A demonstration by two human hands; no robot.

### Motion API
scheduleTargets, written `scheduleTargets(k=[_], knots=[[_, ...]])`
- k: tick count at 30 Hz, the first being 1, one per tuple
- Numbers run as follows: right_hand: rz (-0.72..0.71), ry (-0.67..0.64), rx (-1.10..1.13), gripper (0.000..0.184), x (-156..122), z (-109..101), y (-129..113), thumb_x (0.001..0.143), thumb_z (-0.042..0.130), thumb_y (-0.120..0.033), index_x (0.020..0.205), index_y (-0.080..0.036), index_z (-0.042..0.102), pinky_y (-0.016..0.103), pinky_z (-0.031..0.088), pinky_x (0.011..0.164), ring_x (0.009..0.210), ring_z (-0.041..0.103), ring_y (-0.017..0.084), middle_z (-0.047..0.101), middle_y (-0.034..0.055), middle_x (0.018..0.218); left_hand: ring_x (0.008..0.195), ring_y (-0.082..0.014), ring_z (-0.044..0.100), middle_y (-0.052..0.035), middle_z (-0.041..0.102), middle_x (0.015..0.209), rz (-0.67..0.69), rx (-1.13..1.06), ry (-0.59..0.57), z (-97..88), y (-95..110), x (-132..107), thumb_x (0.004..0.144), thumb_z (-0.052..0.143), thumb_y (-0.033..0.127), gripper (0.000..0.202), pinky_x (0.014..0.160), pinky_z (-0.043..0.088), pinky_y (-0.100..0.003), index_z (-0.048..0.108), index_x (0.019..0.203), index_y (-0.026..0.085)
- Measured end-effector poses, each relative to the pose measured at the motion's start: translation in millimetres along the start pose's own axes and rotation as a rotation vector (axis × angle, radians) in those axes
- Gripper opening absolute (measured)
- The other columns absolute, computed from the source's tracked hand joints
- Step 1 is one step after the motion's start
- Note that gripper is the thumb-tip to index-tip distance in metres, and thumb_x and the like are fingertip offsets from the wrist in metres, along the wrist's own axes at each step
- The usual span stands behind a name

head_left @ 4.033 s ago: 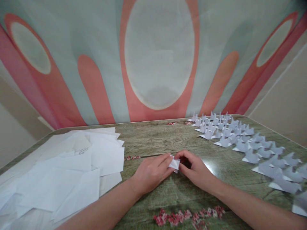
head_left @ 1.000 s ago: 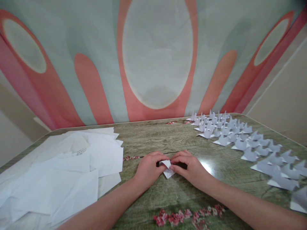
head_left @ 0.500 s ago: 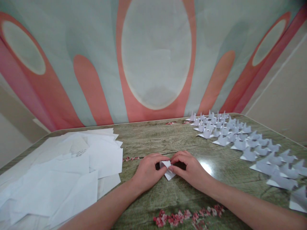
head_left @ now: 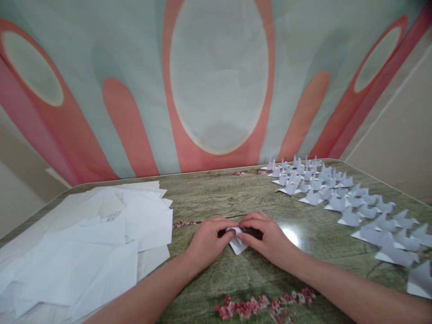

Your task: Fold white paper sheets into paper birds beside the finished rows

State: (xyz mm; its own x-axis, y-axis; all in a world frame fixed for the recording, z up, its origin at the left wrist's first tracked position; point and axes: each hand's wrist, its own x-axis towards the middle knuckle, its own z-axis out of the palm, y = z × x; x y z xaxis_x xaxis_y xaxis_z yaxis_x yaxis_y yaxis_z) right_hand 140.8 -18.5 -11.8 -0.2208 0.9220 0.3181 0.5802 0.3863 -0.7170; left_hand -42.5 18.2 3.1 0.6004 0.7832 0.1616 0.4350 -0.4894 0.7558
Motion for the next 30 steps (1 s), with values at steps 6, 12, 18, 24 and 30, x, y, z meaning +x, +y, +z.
scheduleTargets(k=[6,12,18,24,30], knots=[[0.004,-0.005,0.001,0.011,1,-1,-1,0.079,0.062,-0.026,0.085,-0.022,0.07,0.033,0.042,0.076,0.083,0.055,0.019,0.065,0.004,0.086,0.085,-0.0152,0.062,0.0006,0.07,0.092,0.001,-0.033,0.016,0.8,-1,0,0.08,0.053,0.017,0.023,0.081,0.046,-0.026,0.07,0.094,0.024],[0.033,-0.002,0.009,0.01,0,0,0,0.076,0.064,-0.022,0.084,-0.022,0.07,0.032,0.042,0.077,0.084,0.055,0.019,0.065,0.0034,0.085,0.085,-0.0141,0.062,0.0005,0.069,0.094,0.021,-0.026,0.026,-1.0,6,-2,0.081,0.05,0.016,0.028,0.081,0.045,-0.024,0.068,0.1,0.025],[0.042,-0.005,0.014,0.011,0,-1,0,0.076,0.064,-0.02,0.085,-0.022,0.07,0.032,0.042,0.077,0.084,0.055,0.018,0.065,0.0031,0.086,0.087,-0.0159,0.061,-0.0004,0.069,0.095,0.019,-0.011,0.002,-2.2,10,-2,0.081,0.054,0.025,0.022,0.082,0.045,-0.025,0.068,0.098,0.023],[0.042,-0.002,0.017,0.009,1,-1,-3,0.078,0.063,-0.023,0.083,-0.022,0.07,0.03,0.041,0.078,0.084,0.055,0.017,0.064,0.0024,0.085,0.085,-0.0152,0.061,0.0007,0.069,0.093,0.022,-0.052,0.02,1.7,3,-1,0.083,0.055,0.03,0.019,0.08,0.044,-0.024,0.069,0.095,0.023],[0.03,0.0,0.008,0.01,0,-1,-2,0.079,0.062,-0.027,0.083,-0.021,0.069,0.03,0.04,0.077,0.083,0.055,0.017,0.064,0.0022,0.084,0.084,-0.0148,0.061,-0.0006,0.069,0.092,0.053,-0.062,0.01,1.1,0,-1,0.084,0.054,0.028,0.019,0.079,0.044,-0.024,0.069,0.095,0.023]])
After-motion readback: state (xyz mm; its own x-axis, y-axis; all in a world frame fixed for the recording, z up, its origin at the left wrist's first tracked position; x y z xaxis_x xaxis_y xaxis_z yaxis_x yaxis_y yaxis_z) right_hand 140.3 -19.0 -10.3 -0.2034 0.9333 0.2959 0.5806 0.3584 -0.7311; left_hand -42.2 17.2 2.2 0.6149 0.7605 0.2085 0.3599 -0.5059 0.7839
